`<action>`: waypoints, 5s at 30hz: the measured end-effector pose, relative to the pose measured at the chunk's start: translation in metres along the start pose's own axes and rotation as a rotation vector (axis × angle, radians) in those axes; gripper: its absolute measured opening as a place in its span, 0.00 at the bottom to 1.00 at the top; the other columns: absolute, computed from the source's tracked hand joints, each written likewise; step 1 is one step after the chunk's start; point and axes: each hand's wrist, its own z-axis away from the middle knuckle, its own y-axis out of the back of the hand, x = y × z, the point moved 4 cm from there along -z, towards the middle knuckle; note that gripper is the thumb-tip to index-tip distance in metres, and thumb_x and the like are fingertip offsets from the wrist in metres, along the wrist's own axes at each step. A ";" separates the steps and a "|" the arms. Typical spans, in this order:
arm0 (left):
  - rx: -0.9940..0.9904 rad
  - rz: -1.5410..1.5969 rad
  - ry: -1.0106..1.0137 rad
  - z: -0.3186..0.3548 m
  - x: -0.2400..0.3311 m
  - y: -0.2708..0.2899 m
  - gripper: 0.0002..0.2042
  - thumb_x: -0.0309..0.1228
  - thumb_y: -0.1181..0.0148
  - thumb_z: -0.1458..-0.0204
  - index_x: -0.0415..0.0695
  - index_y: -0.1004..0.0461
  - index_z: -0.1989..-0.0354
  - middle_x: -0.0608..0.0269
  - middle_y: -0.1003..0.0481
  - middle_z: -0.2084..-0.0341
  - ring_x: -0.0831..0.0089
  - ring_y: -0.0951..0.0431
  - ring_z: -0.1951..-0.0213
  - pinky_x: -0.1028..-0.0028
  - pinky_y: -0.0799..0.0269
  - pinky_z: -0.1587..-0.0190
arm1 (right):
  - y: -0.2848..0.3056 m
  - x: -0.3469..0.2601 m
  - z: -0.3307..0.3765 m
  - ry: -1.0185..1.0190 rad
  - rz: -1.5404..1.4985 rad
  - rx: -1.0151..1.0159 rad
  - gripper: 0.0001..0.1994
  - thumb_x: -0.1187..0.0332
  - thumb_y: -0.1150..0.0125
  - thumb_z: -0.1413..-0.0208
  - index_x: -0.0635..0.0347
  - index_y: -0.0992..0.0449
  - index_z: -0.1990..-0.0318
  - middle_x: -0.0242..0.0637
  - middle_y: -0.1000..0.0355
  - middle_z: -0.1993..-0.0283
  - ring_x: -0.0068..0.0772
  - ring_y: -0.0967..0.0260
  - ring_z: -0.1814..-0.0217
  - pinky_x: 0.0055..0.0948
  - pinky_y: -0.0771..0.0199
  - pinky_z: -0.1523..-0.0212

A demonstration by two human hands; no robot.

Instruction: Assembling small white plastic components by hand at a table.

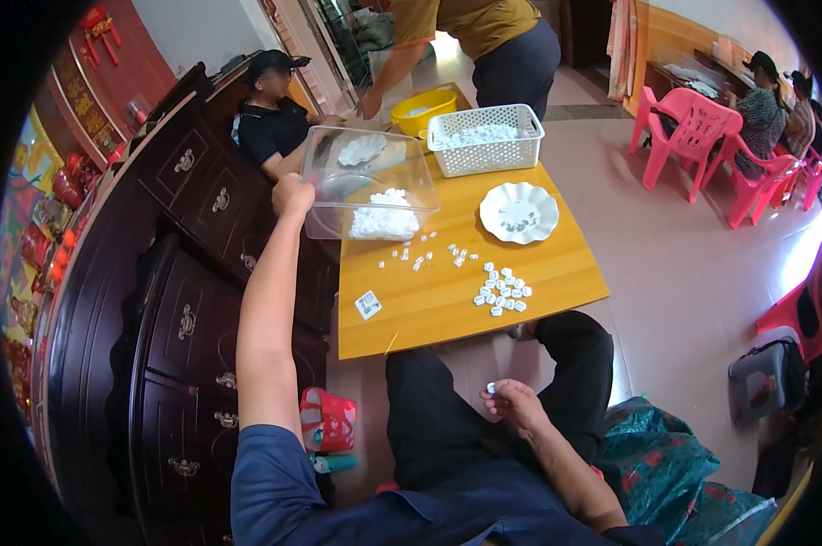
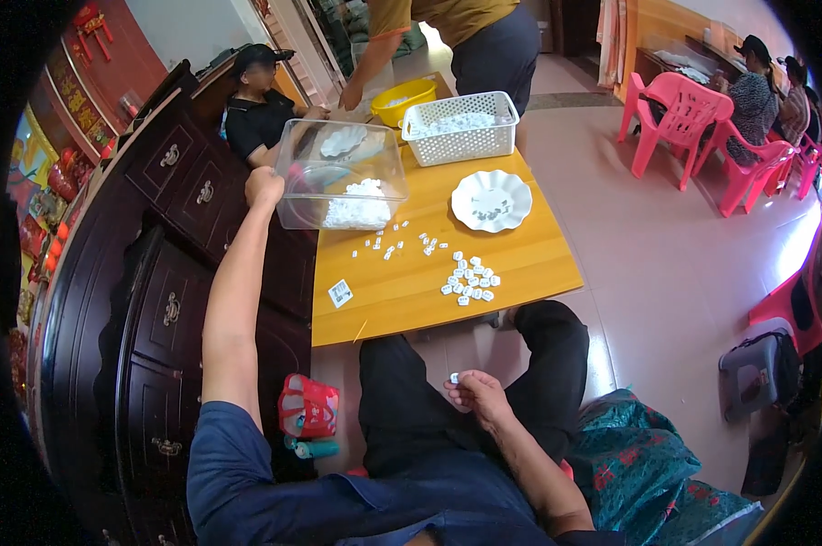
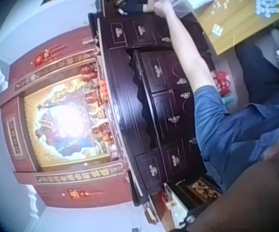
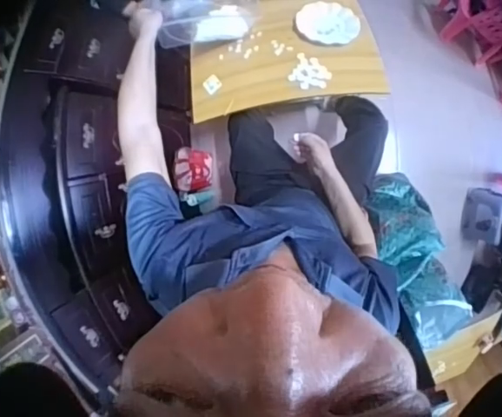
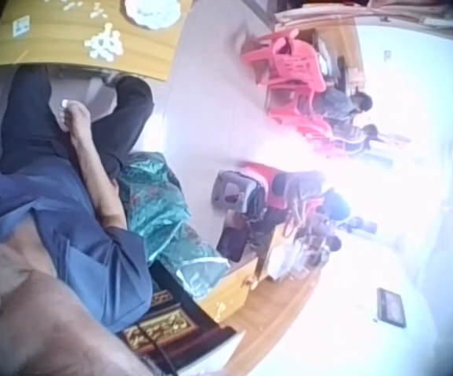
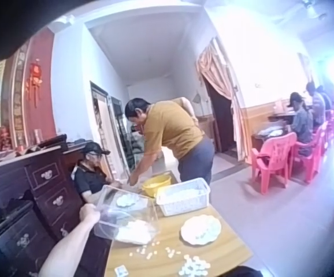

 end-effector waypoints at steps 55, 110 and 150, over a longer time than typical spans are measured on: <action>-0.213 0.693 0.173 -0.036 -0.173 -0.125 0.16 0.28 0.38 0.53 0.40 0.20 0.54 0.67 0.22 0.71 0.77 0.28 0.80 0.74 0.35 0.82 | 0.003 0.004 -0.036 -0.096 0.132 -0.074 0.04 0.69 0.48 0.42 0.56 0.28 0.63 0.35 0.25 0.69 0.26 0.30 0.71 0.24 0.29 0.70; -0.351 0.322 -0.959 0.348 0.075 -0.160 0.28 0.40 0.44 0.43 0.34 0.35 0.39 0.41 0.38 0.37 0.46 0.41 0.35 0.55 0.47 0.32 | 0.010 -0.050 -0.093 0.127 -0.316 0.053 0.07 0.70 0.42 0.38 0.56 0.27 0.54 0.31 0.24 0.59 0.26 0.24 0.58 0.26 0.18 0.59; -0.525 0.294 -1.189 0.367 0.120 -0.195 0.30 0.44 0.49 0.39 0.42 0.41 0.31 0.46 0.45 0.31 0.50 0.53 0.27 0.56 0.56 0.28 | 0.039 -0.070 -0.108 -0.106 -0.680 -0.242 0.19 0.62 0.61 0.30 0.62 0.32 0.41 0.46 0.28 0.42 0.47 0.31 0.39 0.51 0.31 0.37</action>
